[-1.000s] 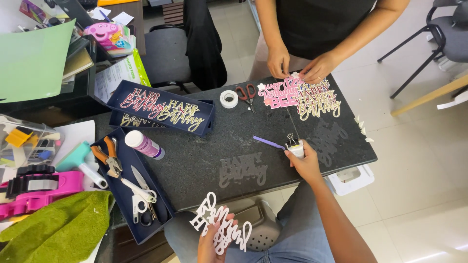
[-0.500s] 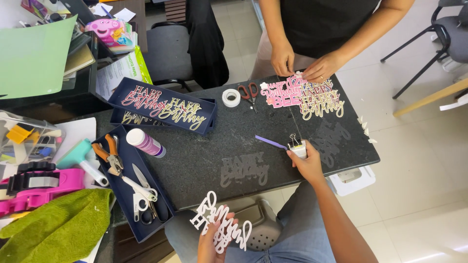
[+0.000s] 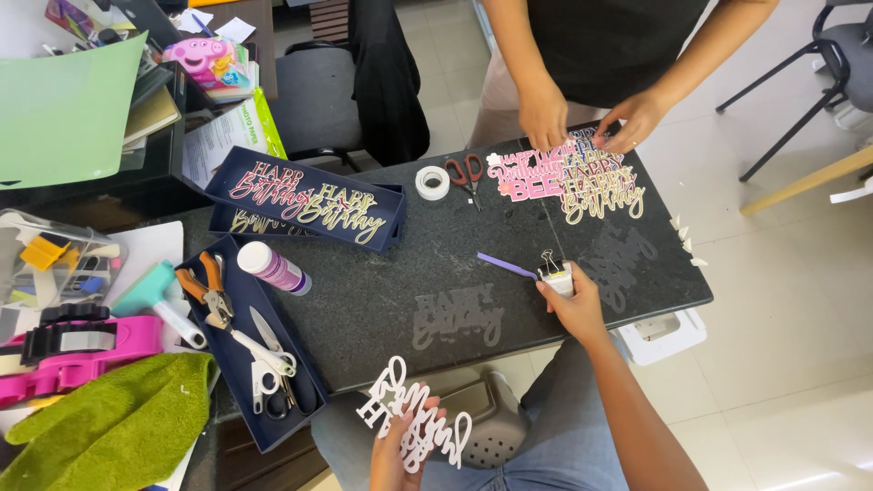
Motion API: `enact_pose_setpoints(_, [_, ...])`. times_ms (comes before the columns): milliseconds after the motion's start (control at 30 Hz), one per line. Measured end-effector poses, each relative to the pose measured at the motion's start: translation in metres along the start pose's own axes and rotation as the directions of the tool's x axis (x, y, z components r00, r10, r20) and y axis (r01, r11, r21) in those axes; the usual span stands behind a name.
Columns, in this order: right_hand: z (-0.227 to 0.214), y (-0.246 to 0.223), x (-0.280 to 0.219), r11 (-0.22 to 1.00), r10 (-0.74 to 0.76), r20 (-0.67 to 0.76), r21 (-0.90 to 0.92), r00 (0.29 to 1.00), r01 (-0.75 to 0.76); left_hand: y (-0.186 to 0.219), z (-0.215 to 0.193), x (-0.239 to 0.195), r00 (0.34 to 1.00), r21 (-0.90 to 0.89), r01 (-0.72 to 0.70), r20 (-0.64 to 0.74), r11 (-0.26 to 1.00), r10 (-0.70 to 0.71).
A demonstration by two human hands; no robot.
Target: Assembling decorative cake toppers by applying glue to cutouts and joining them together
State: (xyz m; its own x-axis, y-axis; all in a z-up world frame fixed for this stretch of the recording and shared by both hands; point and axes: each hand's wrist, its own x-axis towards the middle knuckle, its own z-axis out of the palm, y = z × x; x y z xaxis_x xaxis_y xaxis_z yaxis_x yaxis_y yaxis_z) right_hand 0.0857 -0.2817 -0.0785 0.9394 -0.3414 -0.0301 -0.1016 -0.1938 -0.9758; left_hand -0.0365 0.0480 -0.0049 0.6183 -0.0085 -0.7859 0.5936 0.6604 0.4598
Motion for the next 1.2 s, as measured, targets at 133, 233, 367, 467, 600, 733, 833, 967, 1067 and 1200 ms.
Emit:
enact_pose_setpoints(133, [-0.001,0.003,0.002,1.000,-0.015,0.009,0.003,1.000,0.015,-0.007,-0.010,0.013,0.999,0.019,-0.013,0.036,1.000,0.013])
enact_pose_setpoints(233, [-0.001,0.000,0.001,1.000,0.009,0.014,0.003,1.000,-0.009,-0.004,-0.004,0.008,1.000,0.033,-0.005,0.026,0.999,0.004])
enact_pose_setpoints(367, [-0.002,0.004,0.002,1.000,-0.010,0.007,-0.021,1.000,0.010,0.003,0.009,0.000,0.999,0.035,0.035,-0.034,0.999,-0.033])
enact_pose_setpoints(467, [-0.002,0.005,0.003,1.000,-0.013,0.011,-0.025,1.000,0.013,0.000,0.006,0.005,1.000,0.044,-0.004,0.010,0.999,0.003])
enact_pose_setpoints(600, [-0.002,0.005,0.003,1.000,-0.004,0.011,-0.009,1.000,0.004,0.000,0.008,0.007,0.998,0.033,0.034,-0.055,0.999,-0.032])
enact_pose_setpoints(733, [-0.002,0.005,0.003,1.000,0.022,0.013,-0.005,1.000,-0.022,0.006,0.017,-0.001,0.995,0.025,0.049,-0.089,0.998,-0.046])
enact_pose_setpoints(833, [-0.002,0.008,0.003,1.000,-0.006,0.015,0.000,1.000,0.006,0.007,0.020,-0.004,0.994,-0.013,0.047,-0.097,0.999,-0.048])
enact_pose_setpoints(967, [-0.005,0.001,0.002,1.000,-0.005,0.044,-0.008,0.999,0.006,0.005,0.016,0.001,0.996,-0.005,0.052,-0.068,0.999,-0.052])
enact_pose_setpoints(1067, [-0.004,-0.001,0.001,0.999,0.005,0.034,-0.035,0.999,-0.004,0.002,0.011,0.005,0.994,-0.016,0.057,-0.088,0.998,-0.059])
enact_pose_setpoints(1200, [-0.003,0.003,0.001,0.999,-0.020,0.015,-0.029,1.000,0.021,-0.014,-0.013,0.026,1.000,-0.017,0.002,0.018,1.000,-0.002])
